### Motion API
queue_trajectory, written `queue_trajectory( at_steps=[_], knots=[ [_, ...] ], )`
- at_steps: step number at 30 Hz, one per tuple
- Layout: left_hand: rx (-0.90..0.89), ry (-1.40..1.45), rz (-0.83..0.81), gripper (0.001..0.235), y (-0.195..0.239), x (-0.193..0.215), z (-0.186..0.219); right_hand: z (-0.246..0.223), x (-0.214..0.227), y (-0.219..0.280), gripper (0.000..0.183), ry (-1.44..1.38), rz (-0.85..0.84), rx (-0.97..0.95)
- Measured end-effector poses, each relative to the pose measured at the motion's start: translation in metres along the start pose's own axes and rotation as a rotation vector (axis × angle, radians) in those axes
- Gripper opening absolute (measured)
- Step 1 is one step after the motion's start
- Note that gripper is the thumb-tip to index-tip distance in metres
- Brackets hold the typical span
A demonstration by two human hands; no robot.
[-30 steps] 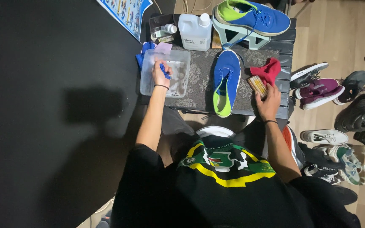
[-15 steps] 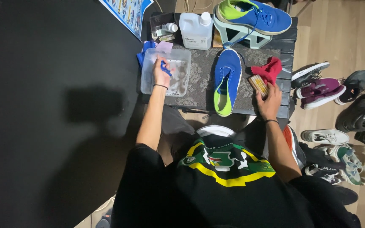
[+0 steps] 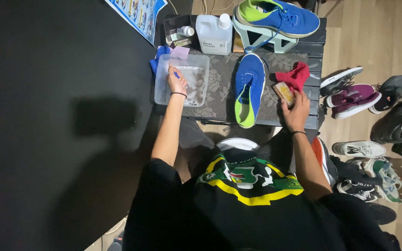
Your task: The person removes a blue shoelace from a blue and green sneaker, dips it into a container of soapy water, and scrubs it with a brush. They then wipe the lace with a red cloth and proceed to tie the lace into a knot.
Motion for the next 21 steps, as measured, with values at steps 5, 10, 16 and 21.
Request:
queue_trajectory(
  at_steps=[5, 10, 16, 21],
  knots=[
    [0.004, 0.133, -0.013, 0.049, -0.018, 0.002, -0.012, 0.004, -0.004, -0.001, 0.053, 0.008, 0.001, -0.026],
    [-0.057, 0.080, -0.108, 0.031, -0.007, 0.005, -0.001, -0.001, -0.001, -0.001, 0.053, -0.005, -0.001, -0.026],
    [-0.078, 0.092, -0.093, 0.041, -0.020, 0.012, -0.010, -0.001, -0.002, 0.000, 0.052, -0.009, 0.029, 0.039],
    [-0.131, 0.152, -0.203, 0.053, -0.006, 0.006, 0.002, 0.003, -0.001, 0.000, 0.052, 0.003, 0.029, 0.061]
  ],
)
Point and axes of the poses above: each hand's wrist, its own y-axis away from the middle knuckle, its own x-axis out of the back of the hand, z = x × y, the point moved 1 cm from there along -y, towards the middle knuckle, and after that the axes turned 6 degrees about -y, right-handed, at the moved point
